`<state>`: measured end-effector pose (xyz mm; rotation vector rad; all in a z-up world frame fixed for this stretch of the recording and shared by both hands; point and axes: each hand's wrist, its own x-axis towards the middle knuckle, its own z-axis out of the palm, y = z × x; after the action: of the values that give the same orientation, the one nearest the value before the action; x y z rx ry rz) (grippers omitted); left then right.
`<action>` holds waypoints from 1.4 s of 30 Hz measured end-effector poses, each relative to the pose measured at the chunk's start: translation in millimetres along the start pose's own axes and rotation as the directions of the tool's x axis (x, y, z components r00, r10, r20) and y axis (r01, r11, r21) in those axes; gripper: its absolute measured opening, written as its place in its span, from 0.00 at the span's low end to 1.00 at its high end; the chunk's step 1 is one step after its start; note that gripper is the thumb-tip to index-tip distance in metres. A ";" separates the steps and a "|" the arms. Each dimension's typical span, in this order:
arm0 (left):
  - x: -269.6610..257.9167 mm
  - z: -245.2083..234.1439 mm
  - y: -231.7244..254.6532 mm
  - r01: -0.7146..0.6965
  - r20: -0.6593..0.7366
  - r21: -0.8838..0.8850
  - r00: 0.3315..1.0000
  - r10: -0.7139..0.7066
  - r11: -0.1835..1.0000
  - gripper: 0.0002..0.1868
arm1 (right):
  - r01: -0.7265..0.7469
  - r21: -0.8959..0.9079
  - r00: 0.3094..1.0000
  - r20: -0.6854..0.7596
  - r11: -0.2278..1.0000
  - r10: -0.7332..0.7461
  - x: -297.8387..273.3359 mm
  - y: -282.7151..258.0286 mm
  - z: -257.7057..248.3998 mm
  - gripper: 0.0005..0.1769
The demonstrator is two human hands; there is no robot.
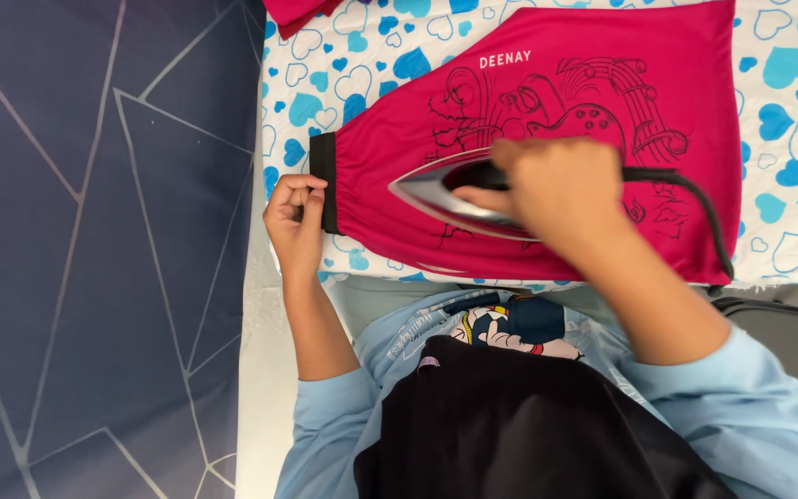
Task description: The person is ironing a pink shirt on an ironing board to remove wrinkles and then folding it.
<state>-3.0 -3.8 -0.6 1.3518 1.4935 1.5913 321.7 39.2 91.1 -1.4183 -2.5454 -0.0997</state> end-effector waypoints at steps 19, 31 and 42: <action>-1.0 4.1 16.5 0.029 0.052 0.011 0.998 -0.029 1.000 0.08 | -0.214 -0.585 0.974 -0.064 0.782 0.219 -36.7 189.3 40.7 0.39; -1.5 3.7 15.6 0.008 0.044 -0.015 0.999 -0.007 1.000 0.06 | 0.179 -0.292 0.983 0.009 0.939 -0.185 35.0 20.8 34.7 0.43; -2.5 4.4 13.4 0.032 0.016 0.006 0.999 -0.032 0.999 0.06 | -0.033 -0.539 0.991 0.089 0.842 0.096 56.7 124.7 50.1 0.45</action>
<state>5.0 -7.3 10.8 1.3343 1.5045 1.5539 390.2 160.8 49.1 -1.7346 -2.6780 -0.8054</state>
